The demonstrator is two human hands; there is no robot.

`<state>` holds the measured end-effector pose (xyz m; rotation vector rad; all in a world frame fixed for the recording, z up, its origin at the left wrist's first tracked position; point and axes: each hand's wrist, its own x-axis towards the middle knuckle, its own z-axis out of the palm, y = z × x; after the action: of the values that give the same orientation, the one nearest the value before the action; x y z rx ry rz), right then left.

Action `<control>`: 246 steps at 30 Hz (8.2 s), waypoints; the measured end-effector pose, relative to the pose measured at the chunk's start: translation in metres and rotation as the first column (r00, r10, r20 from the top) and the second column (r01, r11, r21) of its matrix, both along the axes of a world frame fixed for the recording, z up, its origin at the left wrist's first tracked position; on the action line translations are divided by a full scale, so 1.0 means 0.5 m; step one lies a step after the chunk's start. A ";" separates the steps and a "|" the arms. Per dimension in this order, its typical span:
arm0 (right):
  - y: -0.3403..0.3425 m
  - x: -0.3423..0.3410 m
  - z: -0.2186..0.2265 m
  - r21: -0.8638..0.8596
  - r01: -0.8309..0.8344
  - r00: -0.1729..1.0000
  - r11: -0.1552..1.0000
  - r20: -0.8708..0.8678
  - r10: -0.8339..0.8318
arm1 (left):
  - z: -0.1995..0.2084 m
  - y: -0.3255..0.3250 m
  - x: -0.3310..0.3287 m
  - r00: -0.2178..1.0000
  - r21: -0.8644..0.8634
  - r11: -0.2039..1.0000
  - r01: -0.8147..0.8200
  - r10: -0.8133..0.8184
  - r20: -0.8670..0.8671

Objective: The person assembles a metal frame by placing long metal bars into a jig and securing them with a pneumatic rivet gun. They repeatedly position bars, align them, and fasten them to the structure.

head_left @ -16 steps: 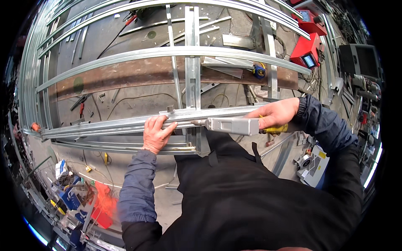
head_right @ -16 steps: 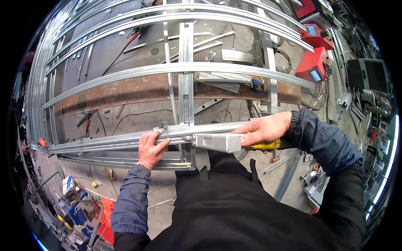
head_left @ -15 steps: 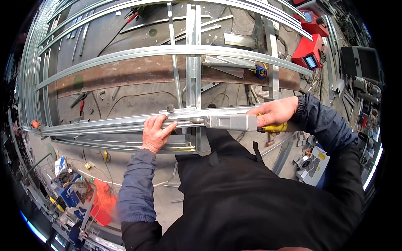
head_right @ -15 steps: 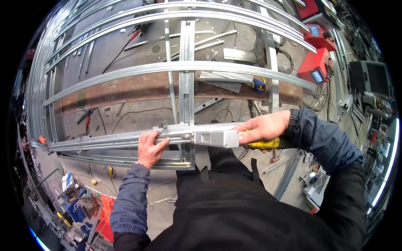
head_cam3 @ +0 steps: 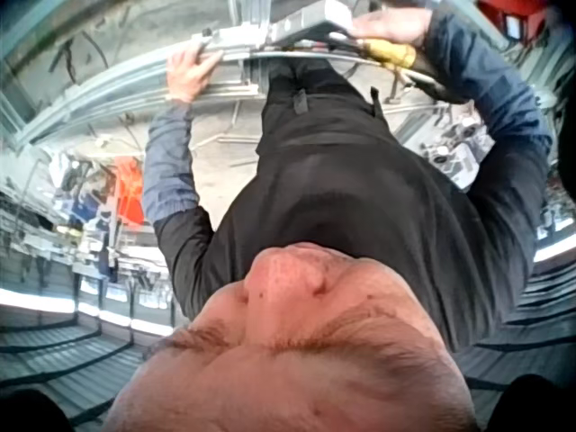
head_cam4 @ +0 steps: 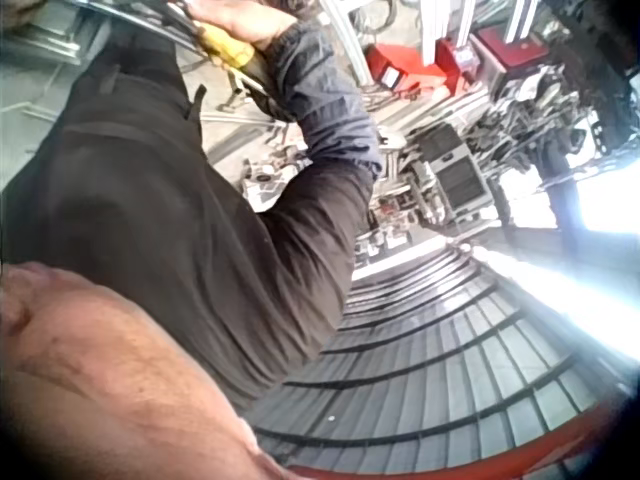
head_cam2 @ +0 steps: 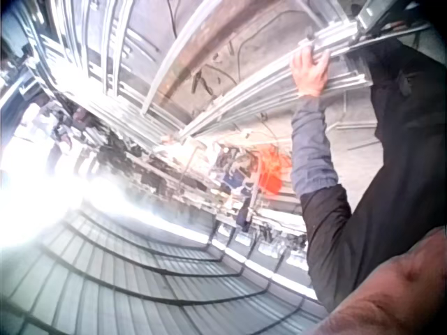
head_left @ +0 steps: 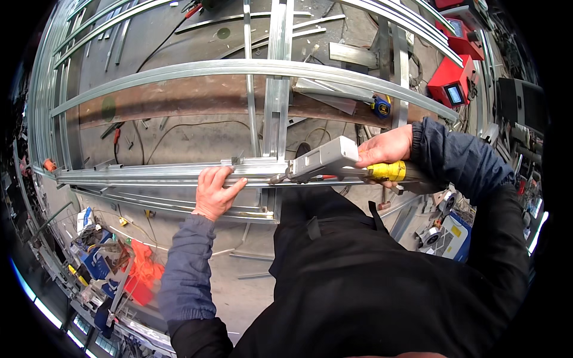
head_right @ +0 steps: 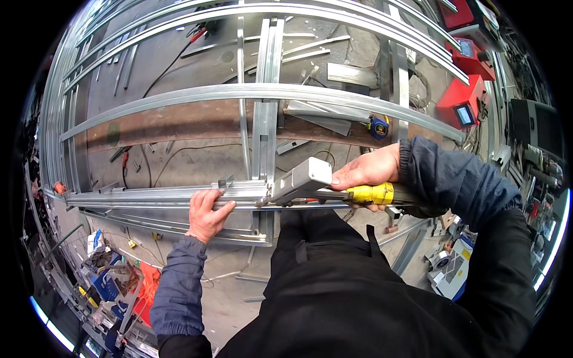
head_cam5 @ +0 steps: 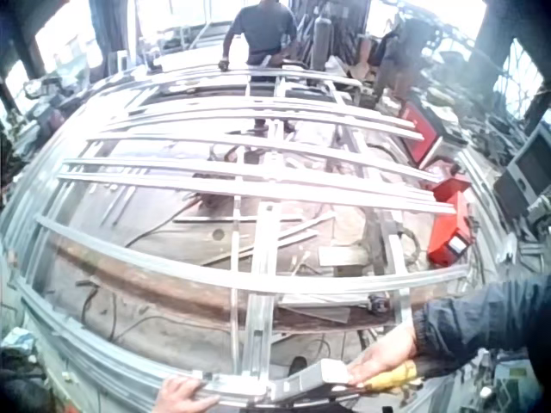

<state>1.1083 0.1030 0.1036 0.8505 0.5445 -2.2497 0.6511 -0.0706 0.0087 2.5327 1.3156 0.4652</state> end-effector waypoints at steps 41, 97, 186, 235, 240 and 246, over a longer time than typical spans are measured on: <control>-0.042 0.013 0.036 0.136 0.034 0.994 0.990 -0.109 -0.019 | 0.004 -0.004 -0.007 0.999 -0.035 0.999 0.037 -0.039 -0.030; -0.869 0.677 -0.068 -0.040 0.577 -0.751 -0.816 -0.419 -0.511 | 0.029 0.024 1.522 0.870 -0.432 0.827 0.358 -0.464 -0.167; -0.935 0.749 0.296 -0.061 0.454 -0.668 -0.889 -0.684 -0.294 | 0.027 0.036 1.497 0.879 -0.410 0.809 0.422 -0.476 -0.037; -0.599 0.582 0.308 -0.102 0.881 -0.399 -0.462 -0.687 -0.607 | -0.032 0.102 1.456 0.789 -0.565 0.590 0.576 -0.582 0.198; -0.617 0.570 0.308 0.020 0.838 -0.377 -0.545 -0.702 -0.605 | -0.085 0.092 1.476 0.731 -0.533 0.527 0.662 -0.610 0.305; -0.612 0.584 0.301 -0.089 0.872 -0.403 -0.482 -0.691 -0.601 | -0.057 0.096 1.504 0.747 -0.731 0.307 0.609 -0.532 0.399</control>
<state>1.4004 -0.2029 0.2541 1.4256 1.0665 -4.3047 1.4028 -0.0225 -0.0198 1.8575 0.2970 -0.2146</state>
